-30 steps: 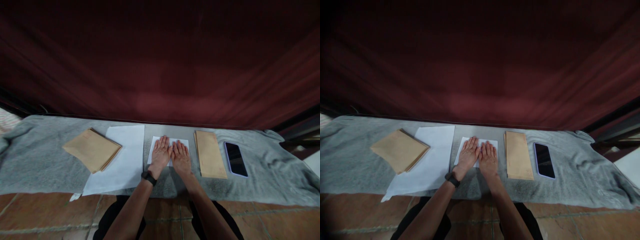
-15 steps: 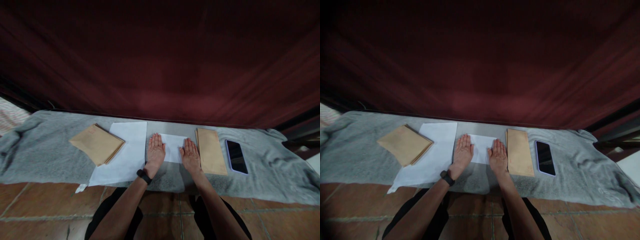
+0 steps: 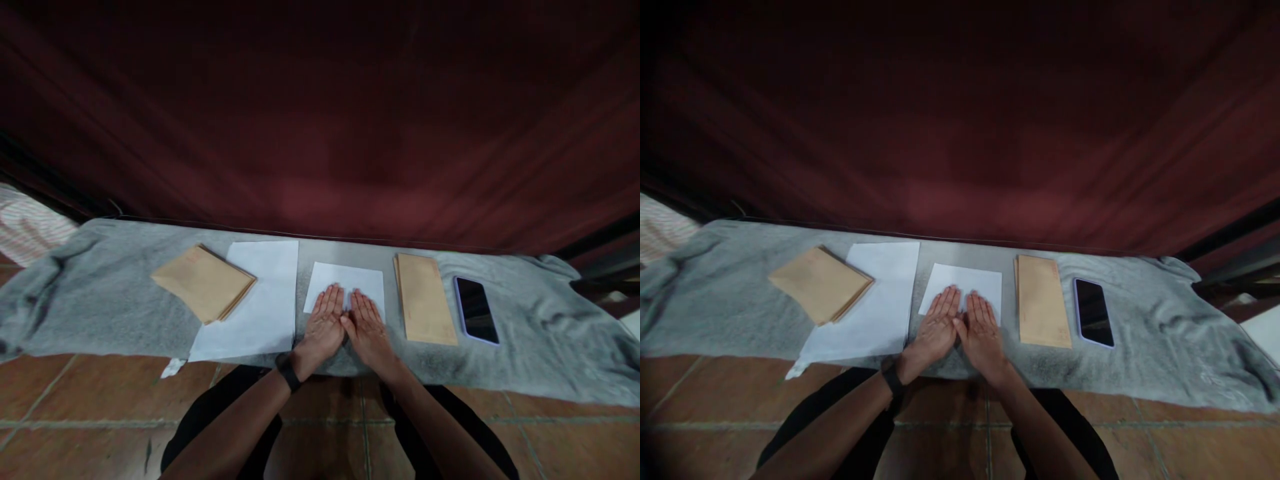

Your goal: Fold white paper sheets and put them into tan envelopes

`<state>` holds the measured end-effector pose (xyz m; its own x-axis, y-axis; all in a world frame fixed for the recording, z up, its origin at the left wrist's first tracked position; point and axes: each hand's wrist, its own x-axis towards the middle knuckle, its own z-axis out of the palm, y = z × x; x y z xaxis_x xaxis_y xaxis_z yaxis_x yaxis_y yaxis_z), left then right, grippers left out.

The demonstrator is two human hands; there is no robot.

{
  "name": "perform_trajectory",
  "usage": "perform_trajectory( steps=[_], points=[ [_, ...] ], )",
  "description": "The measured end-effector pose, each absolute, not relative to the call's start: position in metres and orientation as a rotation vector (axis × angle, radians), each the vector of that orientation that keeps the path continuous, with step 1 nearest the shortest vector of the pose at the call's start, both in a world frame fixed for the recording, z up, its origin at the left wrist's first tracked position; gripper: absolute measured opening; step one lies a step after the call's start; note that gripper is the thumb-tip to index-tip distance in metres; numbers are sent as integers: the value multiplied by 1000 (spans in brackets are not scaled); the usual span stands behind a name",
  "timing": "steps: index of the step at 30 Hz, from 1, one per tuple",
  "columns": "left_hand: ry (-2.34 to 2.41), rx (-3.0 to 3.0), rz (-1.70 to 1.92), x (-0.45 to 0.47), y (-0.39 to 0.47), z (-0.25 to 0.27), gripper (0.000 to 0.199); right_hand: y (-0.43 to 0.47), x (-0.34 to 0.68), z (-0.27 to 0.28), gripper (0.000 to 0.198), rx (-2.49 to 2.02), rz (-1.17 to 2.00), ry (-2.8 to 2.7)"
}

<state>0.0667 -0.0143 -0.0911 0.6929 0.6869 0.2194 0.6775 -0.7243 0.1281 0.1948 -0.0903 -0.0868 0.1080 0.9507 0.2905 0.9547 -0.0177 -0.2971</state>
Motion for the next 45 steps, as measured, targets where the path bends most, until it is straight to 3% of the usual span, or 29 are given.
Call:
perform_trajectory(
  steps=[13,26,45],
  points=[
    [1444,2709,541,46,-12,-88,61,-112,216,-95,71,-2158,-313,-1662],
    [1071,2819,324,100,23,-82,56,-40,207,-77,66,-2114,131,-1650],
    [1402,2666,410,82,46,-84,59,-50,236,-101,62,-2221,-278,-1637]
  ],
)
